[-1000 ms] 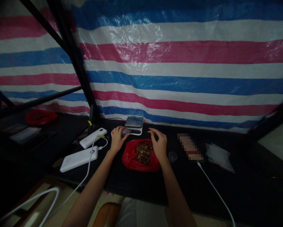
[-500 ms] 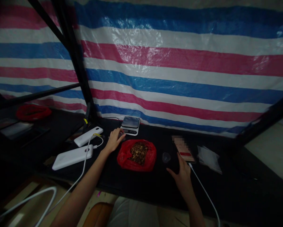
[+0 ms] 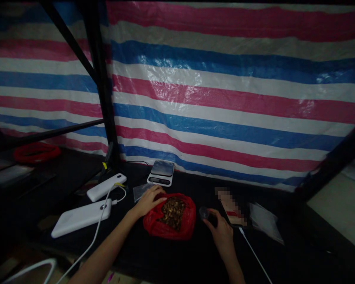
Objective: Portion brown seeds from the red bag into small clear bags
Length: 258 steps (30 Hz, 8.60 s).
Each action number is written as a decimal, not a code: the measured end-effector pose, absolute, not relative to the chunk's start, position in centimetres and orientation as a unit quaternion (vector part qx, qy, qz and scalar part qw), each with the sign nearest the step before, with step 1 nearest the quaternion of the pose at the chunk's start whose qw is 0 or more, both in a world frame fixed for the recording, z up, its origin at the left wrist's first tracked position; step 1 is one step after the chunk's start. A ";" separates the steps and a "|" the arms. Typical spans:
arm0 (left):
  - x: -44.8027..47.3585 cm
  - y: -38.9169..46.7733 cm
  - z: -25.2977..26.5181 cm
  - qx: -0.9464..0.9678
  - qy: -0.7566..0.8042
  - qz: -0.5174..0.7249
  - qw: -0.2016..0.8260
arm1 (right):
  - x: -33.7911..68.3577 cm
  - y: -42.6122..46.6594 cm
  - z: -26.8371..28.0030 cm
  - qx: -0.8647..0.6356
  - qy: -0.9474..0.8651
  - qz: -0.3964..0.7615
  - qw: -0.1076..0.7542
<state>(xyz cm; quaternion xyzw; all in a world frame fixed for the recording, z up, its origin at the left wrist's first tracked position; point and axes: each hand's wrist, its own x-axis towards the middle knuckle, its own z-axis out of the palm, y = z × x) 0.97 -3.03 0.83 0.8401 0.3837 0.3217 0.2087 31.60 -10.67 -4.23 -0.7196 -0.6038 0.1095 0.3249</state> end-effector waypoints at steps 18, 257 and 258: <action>2.4 -1.7 -1.3 0.678 0.375 0.447 0.447 | 23.5 -8.2 6.1 -0.494 -0.855 -0.103 0.119; 1.1 -12.1 -0.5 0.629 0.592 0.409 0.295 | 21.9 -3.2 5.3 -0.361 -0.929 -0.037 0.077; 1.5 -12.2 -1.3 0.608 0.589 0.427 0.319 | 21.6 -3.0 5.0 -0.358 -0.930 -0.050 0.069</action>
